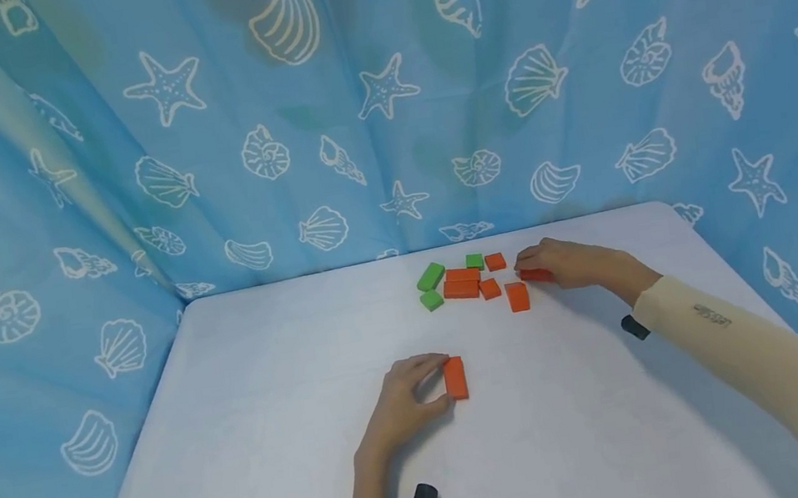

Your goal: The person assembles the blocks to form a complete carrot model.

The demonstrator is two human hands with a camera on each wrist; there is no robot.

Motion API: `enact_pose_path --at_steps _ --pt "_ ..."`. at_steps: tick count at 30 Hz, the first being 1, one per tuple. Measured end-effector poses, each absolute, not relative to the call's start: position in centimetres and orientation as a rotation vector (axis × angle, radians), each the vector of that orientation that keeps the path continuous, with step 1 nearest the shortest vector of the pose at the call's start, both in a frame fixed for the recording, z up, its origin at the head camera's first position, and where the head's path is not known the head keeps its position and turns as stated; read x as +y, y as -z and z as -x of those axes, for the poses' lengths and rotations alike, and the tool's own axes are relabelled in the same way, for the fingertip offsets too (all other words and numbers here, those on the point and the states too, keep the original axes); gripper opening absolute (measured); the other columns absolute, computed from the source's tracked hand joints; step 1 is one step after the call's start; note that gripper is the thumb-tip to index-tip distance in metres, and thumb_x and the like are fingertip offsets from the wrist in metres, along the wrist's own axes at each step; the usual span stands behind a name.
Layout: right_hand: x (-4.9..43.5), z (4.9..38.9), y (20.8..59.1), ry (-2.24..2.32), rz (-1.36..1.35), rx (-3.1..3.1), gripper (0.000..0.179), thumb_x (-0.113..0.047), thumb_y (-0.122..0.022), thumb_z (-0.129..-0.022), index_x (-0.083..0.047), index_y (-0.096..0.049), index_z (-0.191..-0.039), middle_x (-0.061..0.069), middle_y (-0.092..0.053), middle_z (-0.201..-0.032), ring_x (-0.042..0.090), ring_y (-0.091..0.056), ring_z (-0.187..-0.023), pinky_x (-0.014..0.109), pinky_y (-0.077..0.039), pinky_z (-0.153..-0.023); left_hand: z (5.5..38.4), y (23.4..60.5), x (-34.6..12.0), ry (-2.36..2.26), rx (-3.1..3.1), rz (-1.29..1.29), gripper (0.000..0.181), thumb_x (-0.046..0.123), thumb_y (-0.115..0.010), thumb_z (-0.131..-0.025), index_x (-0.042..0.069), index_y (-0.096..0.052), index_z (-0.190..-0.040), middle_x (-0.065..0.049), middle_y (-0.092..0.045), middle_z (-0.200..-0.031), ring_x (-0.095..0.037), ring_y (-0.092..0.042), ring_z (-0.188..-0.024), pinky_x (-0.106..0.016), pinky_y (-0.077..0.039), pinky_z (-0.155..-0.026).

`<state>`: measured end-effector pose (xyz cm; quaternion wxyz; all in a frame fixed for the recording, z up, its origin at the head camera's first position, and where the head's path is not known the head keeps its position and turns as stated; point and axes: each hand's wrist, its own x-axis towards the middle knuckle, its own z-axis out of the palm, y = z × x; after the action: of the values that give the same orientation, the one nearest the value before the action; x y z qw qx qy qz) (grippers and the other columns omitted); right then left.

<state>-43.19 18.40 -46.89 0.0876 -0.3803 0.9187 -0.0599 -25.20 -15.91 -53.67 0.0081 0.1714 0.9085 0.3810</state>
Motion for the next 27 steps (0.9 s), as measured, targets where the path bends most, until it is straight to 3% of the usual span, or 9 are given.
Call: enact_pose_path --at_steps 11,23,27 --pt "19.8 42.1 46.4 0.351 0.757 2.701 0.055 -0.015 -0.079 -0.086 -0.001 -0.06 -0.136 0.021 -0.055 -0.137 0.039 -0.051 -0.123 0.052 -0.048 -0.099 25.2 53.8 -16.0 -1.18 2.855 -0.56 0.053 0.028 -0.072 -0.089 0.031 -0.059 -0.14 0.012 -0.053 -0.141 -0.017 -0.043 -0.132 -0.05 -0.035 -0.109" --pt "21.7 37.3 47.0 0.593 0.684 2.667 0.049 -0.015 -0.078 -0.087 -0.005 -0.064 -0.132 0.017 -0.054 -0.137 0.036 -0.054 -0.116 0.046 -0.055 -0.09 25.8 53.6 -15.7 -1.141 2.866 -0.572 0.052 0.032 -0.07 -0.091 0.03 -0.058 -0.142 0.011 -0.053 -0.143 -0.016 -0.042 -0.133 -0.048 -0.031 -0.113" --pt "21.2 35.8 47.5 0.603 0.702 2.691 0.046 -0.016 -0.08 -0.085 -0.006 -0.068 -0.128 0.016 -0.056 -0.136 0.039 -0.05 -0.122 0.052 -0.051 -0.095 25.6 53.6 -15.8 -1.121 2.872 -0.54 0.053 0.033 -0.071 -0.09 0.029 -0.058 -0.142 0.01 -0.053 -0.144 -0.017 -0.043 -0.133 -0.047 -0.031 -0.113"
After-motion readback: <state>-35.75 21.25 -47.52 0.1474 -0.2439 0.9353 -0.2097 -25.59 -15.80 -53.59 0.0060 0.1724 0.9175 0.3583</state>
